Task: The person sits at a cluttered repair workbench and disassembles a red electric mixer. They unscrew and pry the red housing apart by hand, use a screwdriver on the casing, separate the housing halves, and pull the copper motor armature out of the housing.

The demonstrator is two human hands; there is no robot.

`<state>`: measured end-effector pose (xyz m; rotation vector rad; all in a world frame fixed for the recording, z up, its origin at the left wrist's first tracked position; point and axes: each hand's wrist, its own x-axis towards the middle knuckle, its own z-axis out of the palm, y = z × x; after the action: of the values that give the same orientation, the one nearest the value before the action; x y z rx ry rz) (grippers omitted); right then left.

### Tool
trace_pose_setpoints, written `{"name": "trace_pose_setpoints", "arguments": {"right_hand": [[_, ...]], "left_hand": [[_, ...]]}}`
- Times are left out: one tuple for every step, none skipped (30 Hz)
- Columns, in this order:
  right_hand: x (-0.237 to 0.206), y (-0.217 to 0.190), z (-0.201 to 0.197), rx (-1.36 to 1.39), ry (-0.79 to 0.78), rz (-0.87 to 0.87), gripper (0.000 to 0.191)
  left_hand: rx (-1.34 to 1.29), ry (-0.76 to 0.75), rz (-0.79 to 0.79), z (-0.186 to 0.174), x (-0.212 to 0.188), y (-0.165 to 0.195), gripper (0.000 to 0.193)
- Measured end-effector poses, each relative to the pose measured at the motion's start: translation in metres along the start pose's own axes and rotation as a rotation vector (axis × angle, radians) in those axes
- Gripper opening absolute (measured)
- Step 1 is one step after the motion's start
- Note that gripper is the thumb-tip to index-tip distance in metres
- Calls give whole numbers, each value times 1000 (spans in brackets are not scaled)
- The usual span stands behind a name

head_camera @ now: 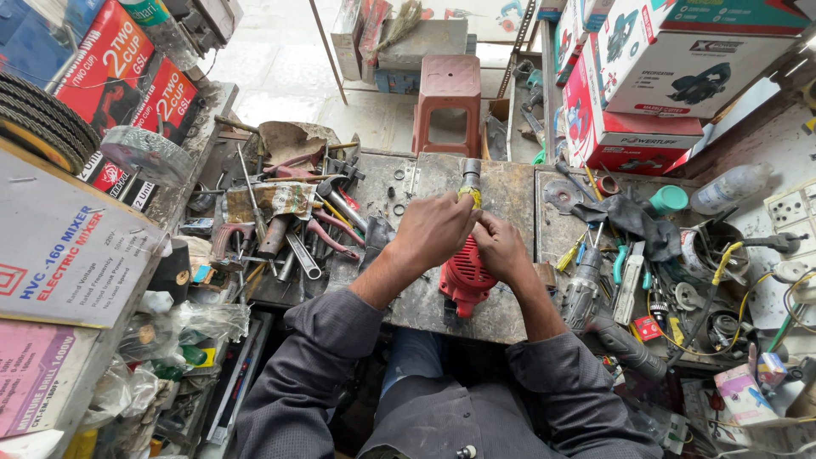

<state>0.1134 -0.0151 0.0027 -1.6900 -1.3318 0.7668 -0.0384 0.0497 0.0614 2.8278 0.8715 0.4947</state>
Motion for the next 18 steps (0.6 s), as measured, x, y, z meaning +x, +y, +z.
{"name": "trace_pose_setpoints", "arguments": {"right_hand": [[0,0,0,17,-1,1,35],[0,0,0,13,-1,-11,36],[0,0,0,11,-1,-23,36],[0,0,0,7,-2,-35,36],[0,0,0,-7,1,-42,37],[1,1,0,-19,4,-51,37],[1,1,0,-30,8,-60,38],[1,1,0,-23,6,-64,39],[1,1,-1,-16,6,-68,40],[1,0,-1,-11,3,-71,42],[1,0,-1,4,-2,-66,42],[1,1,0,19,-6,-64,41],[1,0,0,36,-6,-64,41],[1,0,0,22,-3,-39,40],[1,0,0,4,-2,-10,38],[1,0,1,-13,-3,17,38],[1,1,1,-19,0,20,37],[1,1,1,-26,2,24,37]], "left_hand": [[-42,76,50,-1,-2,-1,21],[-72,123,105,-1,-2,-3,18],[-102,169,161,-1,-3,-5,17],[-133,216,217,-1,-3,-6,19],[-118,157,179,-1,-4,-6,19],[-102,98,142,0,-3,-7,18],[-84,40,106,0,-2,-6,17],[-54,-9,54,1,-1,-5,20],[-27,-58,4,1,0,-4,26],[1,-107,-48,2,0,-2,34],[10,-149,-86,1,1,-1,38],[22,-189,-124,1,0,-1,42],[37,-228,-157,0,0,-1,45],[10,-90,-69,-1,-1,-2,39],[-21,45,20,-1,-3,-3,33],[-51,182,109,-1,-5,-4,26],[-99,144,121,-2,-6,-6,22],[-147,106,133,-2,-7,-9,20]]}}
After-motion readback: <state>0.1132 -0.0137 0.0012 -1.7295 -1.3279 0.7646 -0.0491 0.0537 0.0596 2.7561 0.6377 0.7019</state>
